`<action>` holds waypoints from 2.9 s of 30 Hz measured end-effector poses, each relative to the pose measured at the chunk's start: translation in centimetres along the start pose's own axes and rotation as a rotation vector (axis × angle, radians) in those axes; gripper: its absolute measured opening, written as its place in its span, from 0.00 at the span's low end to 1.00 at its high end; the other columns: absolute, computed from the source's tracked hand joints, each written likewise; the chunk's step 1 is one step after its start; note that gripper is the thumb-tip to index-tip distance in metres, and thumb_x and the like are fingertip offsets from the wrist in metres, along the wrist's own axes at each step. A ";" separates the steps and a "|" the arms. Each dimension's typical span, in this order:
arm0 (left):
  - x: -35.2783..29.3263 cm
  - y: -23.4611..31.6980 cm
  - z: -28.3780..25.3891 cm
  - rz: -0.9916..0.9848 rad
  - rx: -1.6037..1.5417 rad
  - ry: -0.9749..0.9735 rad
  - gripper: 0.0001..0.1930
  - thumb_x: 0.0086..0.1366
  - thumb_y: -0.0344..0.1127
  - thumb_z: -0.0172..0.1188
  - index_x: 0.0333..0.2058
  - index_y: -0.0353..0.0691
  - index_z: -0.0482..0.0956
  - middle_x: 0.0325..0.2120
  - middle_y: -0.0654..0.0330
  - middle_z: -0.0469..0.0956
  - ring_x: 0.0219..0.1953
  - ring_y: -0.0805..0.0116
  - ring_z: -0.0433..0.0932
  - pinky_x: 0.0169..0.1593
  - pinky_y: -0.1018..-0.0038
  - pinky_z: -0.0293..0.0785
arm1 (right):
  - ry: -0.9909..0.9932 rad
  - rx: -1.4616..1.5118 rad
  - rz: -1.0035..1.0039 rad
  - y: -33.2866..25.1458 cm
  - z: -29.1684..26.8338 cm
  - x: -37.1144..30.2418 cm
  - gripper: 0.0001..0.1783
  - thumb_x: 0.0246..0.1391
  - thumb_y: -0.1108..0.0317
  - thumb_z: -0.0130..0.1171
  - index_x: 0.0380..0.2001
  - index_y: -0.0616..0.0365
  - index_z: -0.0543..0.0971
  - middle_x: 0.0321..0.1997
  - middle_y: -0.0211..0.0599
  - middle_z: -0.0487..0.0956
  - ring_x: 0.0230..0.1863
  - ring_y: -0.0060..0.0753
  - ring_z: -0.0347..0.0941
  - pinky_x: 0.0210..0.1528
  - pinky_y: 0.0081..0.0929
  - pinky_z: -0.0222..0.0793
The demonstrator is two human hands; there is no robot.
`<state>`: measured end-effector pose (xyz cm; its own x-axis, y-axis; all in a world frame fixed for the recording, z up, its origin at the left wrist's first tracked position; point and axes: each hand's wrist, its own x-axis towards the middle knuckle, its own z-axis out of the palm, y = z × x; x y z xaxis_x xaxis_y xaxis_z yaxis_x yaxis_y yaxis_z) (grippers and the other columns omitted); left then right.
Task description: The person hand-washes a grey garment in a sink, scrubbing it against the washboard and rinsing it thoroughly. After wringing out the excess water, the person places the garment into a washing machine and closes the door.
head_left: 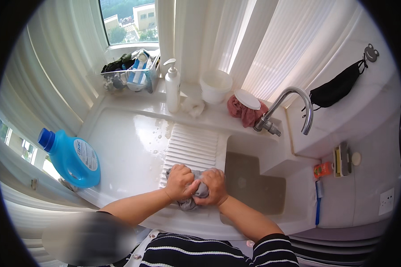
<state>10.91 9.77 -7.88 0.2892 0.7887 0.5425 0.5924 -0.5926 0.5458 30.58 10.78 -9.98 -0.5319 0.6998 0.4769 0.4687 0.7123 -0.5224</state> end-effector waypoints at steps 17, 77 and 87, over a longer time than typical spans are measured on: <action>3.1 -2.3 1.1 -0.070 0.169 0.049 0.14 0.50 0.45 0.65 0.25 0.40 0.76 0.34 0.54 0.74 0.37 0.51 0.69 0.42 0.60 0.65 | 0.209 -0.058 0.017 3.3 0.7 3.9 0.27 0.23 0.52 0.68 0.29 0.55 0.76 0.44 0.42 0.73 0.46 0.51 0.68 0.48 0.44 0.63; -2.0 0.3 -0.4 -0.021 -0.219 0.008 0.12 0.51 0.38 0.68 0.21 0.42 0.73 0.26 0.58 0.72 0.33 0.55 0.67 0.40 0.63 0.64 | 0.163 0.073 -0.143 -2.3 -0.9 -0.1 0.20 0.27 0.54 0.69 0.20 0.50 0.70 0.36 0.34 0.75 0.40 0.42 0.70 0.46 0.44 0.61; 3.4 -3.1 -1.5 -0.537 -0.203 -0.214 0.33 0.50 0.64 0.66 0.44 0.42 0.77 0.51 0.49 0.70 0.58 0.49 0.65 0.58 0.48 0.58 | -0.025 0.119 0.309 -0.3 -3.4 3.3 0.32 0.36 0.48 0.72 0.42 0.55 0.76 0.60 0.53 0.64 0.61 0.58 0.58 0.63 0.49 0.56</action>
<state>8.90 14.07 -6.73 0.1471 0.9887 0.0291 0.5483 -0.1060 0.8295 31.07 13.06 -5.85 -0.3951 0.8790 0.2668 0.5257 0.4545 -0.7191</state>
